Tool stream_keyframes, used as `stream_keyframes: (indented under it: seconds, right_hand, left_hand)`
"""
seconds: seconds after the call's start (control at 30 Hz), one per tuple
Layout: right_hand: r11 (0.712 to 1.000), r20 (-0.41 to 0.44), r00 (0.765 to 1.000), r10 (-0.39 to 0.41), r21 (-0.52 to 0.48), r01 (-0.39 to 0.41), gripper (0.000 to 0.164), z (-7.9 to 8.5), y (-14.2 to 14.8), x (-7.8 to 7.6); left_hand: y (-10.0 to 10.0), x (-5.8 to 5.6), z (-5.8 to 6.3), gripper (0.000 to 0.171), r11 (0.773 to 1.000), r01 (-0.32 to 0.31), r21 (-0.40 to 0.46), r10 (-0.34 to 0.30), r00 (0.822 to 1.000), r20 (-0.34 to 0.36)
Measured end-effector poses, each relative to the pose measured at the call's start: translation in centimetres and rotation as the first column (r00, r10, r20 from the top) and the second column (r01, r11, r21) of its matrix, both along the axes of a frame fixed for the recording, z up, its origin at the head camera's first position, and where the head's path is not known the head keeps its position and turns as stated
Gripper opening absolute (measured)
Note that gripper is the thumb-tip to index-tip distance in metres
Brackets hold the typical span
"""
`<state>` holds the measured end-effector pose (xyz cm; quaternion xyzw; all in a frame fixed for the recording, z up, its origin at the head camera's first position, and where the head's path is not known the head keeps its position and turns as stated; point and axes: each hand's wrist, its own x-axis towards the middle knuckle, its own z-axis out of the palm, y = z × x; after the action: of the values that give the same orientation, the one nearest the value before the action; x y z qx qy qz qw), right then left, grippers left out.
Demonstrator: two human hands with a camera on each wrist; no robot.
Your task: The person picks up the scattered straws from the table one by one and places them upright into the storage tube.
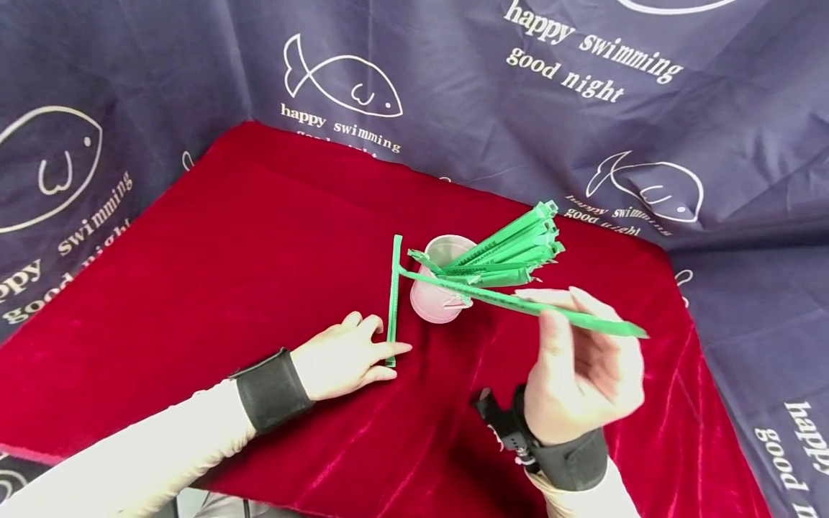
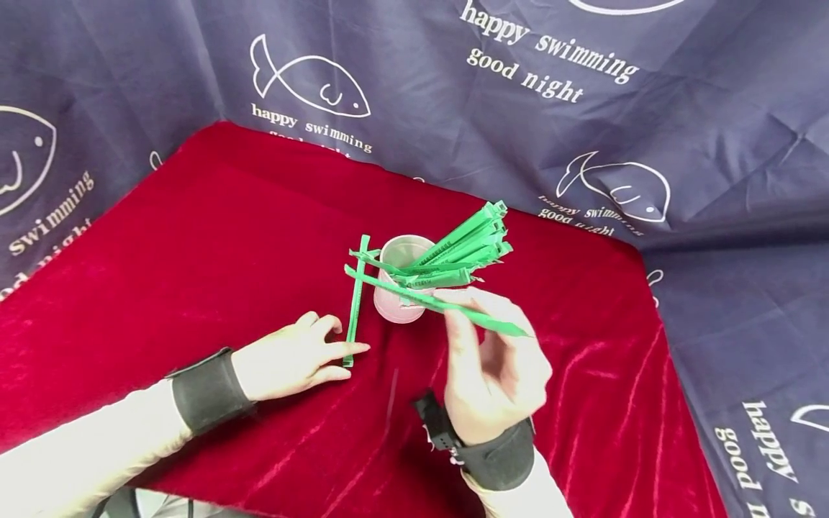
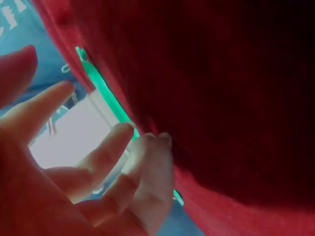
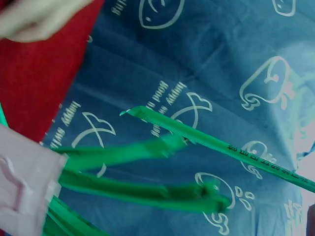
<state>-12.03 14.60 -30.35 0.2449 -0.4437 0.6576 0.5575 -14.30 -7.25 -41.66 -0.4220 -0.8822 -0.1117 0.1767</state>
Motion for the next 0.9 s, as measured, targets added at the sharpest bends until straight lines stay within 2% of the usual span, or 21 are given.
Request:
stream_keyframes:
  seconds: [0.1, 0.23, 0.37, 0.53, 0.67, 0.8, 0.9]
  right_hand:
    - [0.997, -0.07, 0.997, -0.03, -0.075, 0.025, 0.028, 0.6, 0.7, -0.4]
    - [0.986, -0.133, 0.987, -0.085, -0.155, 0.064, 0.034, 1.3, 1.3, -0.8]
    - [0.975, -0.149, 0.982, -0.12, -0.206, 0.088, 0.034, 1.8, 1.6, -1.1]
    - [0.962, -0.15, 0.978, -0.148, -0.252, 0.106, 0.031, 2.0, 2.0, -1.2]
    - [0.963, -0.08, 0.979, -0.189, -0.21, 0.169, 0.034, 1.7, 2.0, -1.3]
    - [0.966, 0.076, 0.97, -0.232, -0.097, 0.239, 0.026, 1.0, 1.7, -1.3]
    - [0.972, 0.166, 0.959, -0.231, -0.011, 0.236, 0.021, 0.4, 1.6, -1.6]
  left_hand:
    - [0.2, 0.1, 0.0, 0.032, 1.0, -0.019, -0.02, 0.02, 0.999, 0.034]
    - [0.3, 0.1, -0.1, 0.024, 0.999, -0.027, 0.017, 0.027, 0.999, 0.045]
    - [0.2, -0.1, -0.2, 0.017, 0.999, -0.046, 0.024, 0.045, 0.998, 0.053]
    - [-0.1, -0.3, 0.0, 0.013, 0.995, -0.095, 0.005, 0.094, 0.991, 0.099]
    - [-0.5, -0.5, 0.3, 0.018, 0.991, -0.13, 0.033, 0.124, 0.983, 0.138]
    - [-0.9, -0.6, 0.2, 0.023, 0.984, -0.161, 0.071, 0.148, 0.977, 0.154]
    - [-1.2, -0.7, 0.1, 0.027, 0.98, -0.18, 0.086, 0.168, 0.976, 0.136]
